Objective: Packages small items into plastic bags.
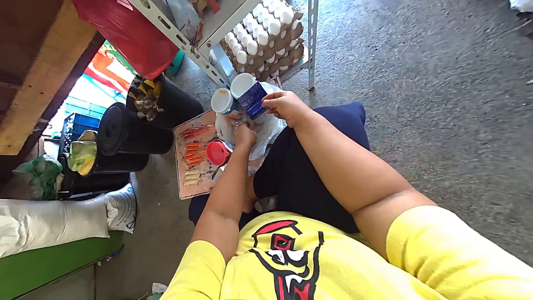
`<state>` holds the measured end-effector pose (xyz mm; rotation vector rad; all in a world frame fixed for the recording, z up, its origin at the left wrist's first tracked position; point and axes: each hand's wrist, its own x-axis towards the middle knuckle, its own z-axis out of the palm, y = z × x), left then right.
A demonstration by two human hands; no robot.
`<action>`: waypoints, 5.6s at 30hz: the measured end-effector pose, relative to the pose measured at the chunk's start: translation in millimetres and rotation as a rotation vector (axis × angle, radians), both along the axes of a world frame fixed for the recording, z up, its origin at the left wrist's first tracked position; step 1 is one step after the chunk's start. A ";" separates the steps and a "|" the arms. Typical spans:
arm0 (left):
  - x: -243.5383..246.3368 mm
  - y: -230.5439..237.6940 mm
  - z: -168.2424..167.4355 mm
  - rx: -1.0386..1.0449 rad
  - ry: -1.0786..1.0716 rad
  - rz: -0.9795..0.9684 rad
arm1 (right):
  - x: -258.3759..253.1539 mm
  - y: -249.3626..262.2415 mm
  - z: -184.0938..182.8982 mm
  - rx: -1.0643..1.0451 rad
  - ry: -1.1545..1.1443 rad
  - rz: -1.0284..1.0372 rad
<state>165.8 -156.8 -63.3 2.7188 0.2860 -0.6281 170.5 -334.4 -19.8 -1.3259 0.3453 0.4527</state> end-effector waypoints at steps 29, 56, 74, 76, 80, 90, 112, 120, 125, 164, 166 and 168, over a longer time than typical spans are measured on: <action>50.2 23.7 12.4 0.564 0.326 -0.563 | 11.9 1.4 -5.0 0.052 0.102 0.002; 62.8 57.9 55.7 0.074 0.061 -0.252 | 10.5 -2.3 -7.8 0.085 0.109 -0.043; -6.5 34.4 101.0 -0.302 -0.505 -0.359 | -4.4 21.4 3.3 0.484 0.278 0.335; -29.8 23.9 91.4 -0.331 -0.578 -0.440 | -5.6 24.7 8.0 0.538 0.369 0.224; -65.3 15.3 66.1 -0.254 -0.717 -0.539 | -3.2 24.1 2.5 0.478 0.339 0.088; -130.3 33.1 25.7 -0.209 -0.697 -0.684 | -2.1 8.2 7.4 0.523 0.158 -0.053; -172.7 52.6 17.3 -0.229 -0.579 -0.484 | -21.7 7.0 4.6 0.251 -0.048 -0.014; -136.7 65.0 63.0 0.295 -0.521 -0.260 | -35.1 16.9 -1.1 0.051 -0.336 0.082; -118.0 56.1 80.4 0.390 -0.227 -0.219 | -35.1 20.7 5.6 0.000 -0.354 0.128; -174.1 112.4 106.4 -0.436 -0.997 0.011 | -89.0 72.5 14.1 -0.421 -0.881 0.194; -173.7 111.4 105.6 -0.416 -1.004 -0.001 | -88.6 72.5 13.4 -0.409 -0.877 0.196; -173.3 110.5 104.6 -0.389 -1.025 -0.028 | -88.5 72.7 12.5 -0.408 -0.886 0.196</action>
